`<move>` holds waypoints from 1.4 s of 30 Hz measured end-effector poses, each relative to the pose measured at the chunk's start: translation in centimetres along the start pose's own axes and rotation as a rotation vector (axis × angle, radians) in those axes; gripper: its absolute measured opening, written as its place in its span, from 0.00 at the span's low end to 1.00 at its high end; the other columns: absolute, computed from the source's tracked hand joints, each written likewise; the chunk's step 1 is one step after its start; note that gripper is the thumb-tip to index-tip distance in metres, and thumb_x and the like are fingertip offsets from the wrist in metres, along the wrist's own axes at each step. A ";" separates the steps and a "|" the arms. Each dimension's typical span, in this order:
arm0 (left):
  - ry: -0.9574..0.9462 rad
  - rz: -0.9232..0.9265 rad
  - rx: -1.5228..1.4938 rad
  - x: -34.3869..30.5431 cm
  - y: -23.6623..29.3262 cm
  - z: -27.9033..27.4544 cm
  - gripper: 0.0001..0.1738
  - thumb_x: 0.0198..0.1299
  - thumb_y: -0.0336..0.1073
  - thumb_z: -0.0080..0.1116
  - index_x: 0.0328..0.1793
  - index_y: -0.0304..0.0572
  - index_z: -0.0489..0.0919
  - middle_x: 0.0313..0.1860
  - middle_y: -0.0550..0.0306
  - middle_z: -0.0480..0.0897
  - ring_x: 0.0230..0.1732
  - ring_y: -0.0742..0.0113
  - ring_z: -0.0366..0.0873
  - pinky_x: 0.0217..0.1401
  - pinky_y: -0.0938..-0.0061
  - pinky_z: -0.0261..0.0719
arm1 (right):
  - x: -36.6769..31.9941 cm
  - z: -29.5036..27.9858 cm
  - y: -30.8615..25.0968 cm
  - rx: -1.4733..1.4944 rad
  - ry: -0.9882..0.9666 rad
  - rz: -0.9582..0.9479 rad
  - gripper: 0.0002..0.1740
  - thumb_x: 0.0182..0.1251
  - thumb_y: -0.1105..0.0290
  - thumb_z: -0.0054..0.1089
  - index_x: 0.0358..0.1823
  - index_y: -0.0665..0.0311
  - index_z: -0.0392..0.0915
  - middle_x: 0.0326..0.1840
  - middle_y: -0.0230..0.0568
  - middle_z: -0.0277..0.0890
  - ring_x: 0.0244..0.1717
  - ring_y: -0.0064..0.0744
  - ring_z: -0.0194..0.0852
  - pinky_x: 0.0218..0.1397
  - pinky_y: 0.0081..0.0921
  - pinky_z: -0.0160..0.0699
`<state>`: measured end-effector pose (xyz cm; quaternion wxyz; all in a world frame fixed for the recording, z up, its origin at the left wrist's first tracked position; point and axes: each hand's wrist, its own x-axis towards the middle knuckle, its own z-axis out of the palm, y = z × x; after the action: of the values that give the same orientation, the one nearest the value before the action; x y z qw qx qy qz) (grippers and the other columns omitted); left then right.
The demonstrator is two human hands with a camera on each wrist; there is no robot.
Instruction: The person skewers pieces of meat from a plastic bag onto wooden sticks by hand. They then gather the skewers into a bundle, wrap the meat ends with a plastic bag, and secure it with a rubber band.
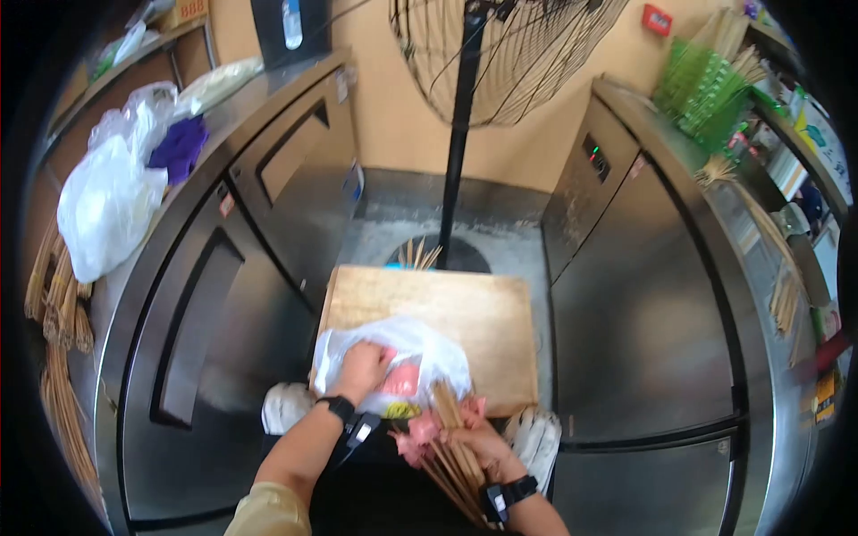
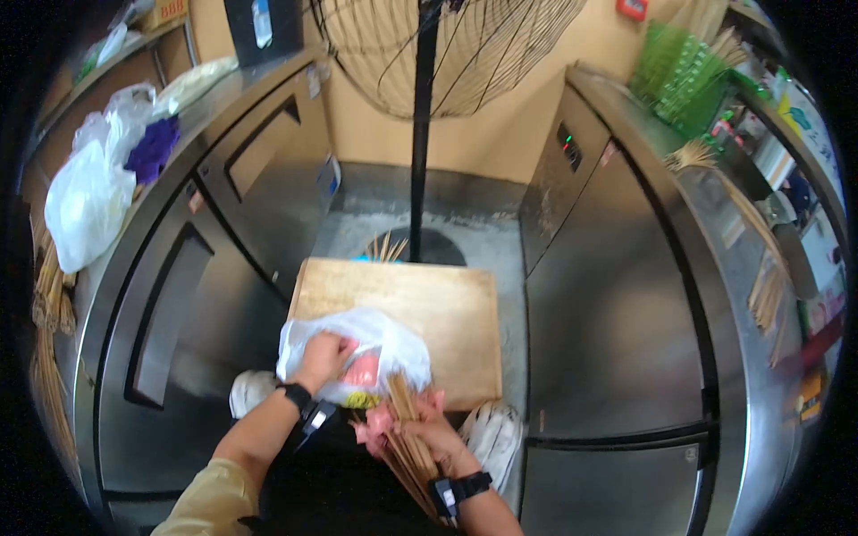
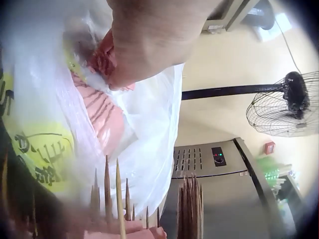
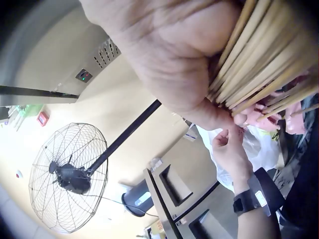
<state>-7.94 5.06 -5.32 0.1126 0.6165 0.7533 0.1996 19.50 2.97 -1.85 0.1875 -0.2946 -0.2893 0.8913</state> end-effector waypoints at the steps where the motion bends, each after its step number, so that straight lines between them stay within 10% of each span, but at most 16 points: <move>1: 0.032 0.048 0.006 -0.1 -0.4 0.1 0.12 0.54 0.40 0.59 0.33 0.38 0.82 0.35 0.41 0.81 0.38 0.44 0.79 0.44 0.55 0.77 | 0.4 -0.6 0.6 0.024 -0.013 0.008 0.26 0.57 0.81 0.60 0.59 0.65 0.69 0.46 0.35 0.74 0.44 0.29 0.78 0.46 0.26 0.82; 7: 0.174 0.117 0.037 -1.1 1.0 0.0 0.09 0.57 0.36 0.55 0.35 0.40 0.81 0.34 0.42 0.79 0.37 0.43 0.77 0.42 0.56 0.76 | -0.6 0.3 0.0 -0.094 -0.015 -0.004 0.26 0.59 0.78 0.60 0.60 0.65 0.68 0.51 0.35 0.74 0.52 0.27 0.75 0.55 0.23 0.76; 10: 0.256 0.089 -0.021 -1.3 0.9 0.2 0.09 0.57 0.37 0.56 0.33 0.39 0.79 0.33 0.43 0.79 0.37 0.43 0.77 0.41 0.56 0.76 | -0.6 0.6 -0.3 -0.100 0.036 0.010 0.24 0.57 0.79 0.62 0.57 0.64 0.70 0.40 0.31 0.75 0.37 0.19 0.74 0.37 0.14 0.75; 13: 0.239 -0.106 -0.332 -1.2 -0.2 0.2 0.09 0.57 0.38 0.55 0.34 0.39 0.78 0.32 0.42 0.79 0.37 0.42 0.77 0.39 0.60 0.76 | 0.6 -0.9 0.3 -0.100 0.011 -0.013 0.24 0.59 0.78 0.62 0.58 0.64 0.69 0.44 0.33 0.75 0.42 0.23 0.76 0.41 0.17 0.78; 20: 0.016 -0.303 -1.302 -3.4 -0.6 -1.6 0.05 0.64 0.32 0.48 0.44 0.41 0.73 0.37 0.68 0.74 0.40 0.80 0.71 0.40 0.81 0.74 | -0.4 0.6 -0.1 -0.099 -0.050 -0.067 0.17 0.52 0.80 0.60 0.46 0.65 0.72 0.33 0.33 0.75 0.30 0.21 0.74 0.29 0.15 0.72; 42: -0.243 -0.112 -1.078 -3.5 3.3 -1.0 0.11 0.59 0.20 0.54 0.45 0.40 0.70 0.35 0.61 0.82 0.35 0.80 0.77 0.34 0.84 0.73 | -0.2 0.4 -0.3 -0.184 -0.012 -0.032 0.17 0.55 0.75 0.65 0.46 0.64 0.72 0.30 0.31 0.75 0.23 0.16 0.70 0.24 0.13 0.67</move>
<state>-4.73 2.04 -3.25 0.5089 0.4492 0.5576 0.4779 19.45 2.98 -1.31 0.1720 -0.3008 -0.3758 0.8595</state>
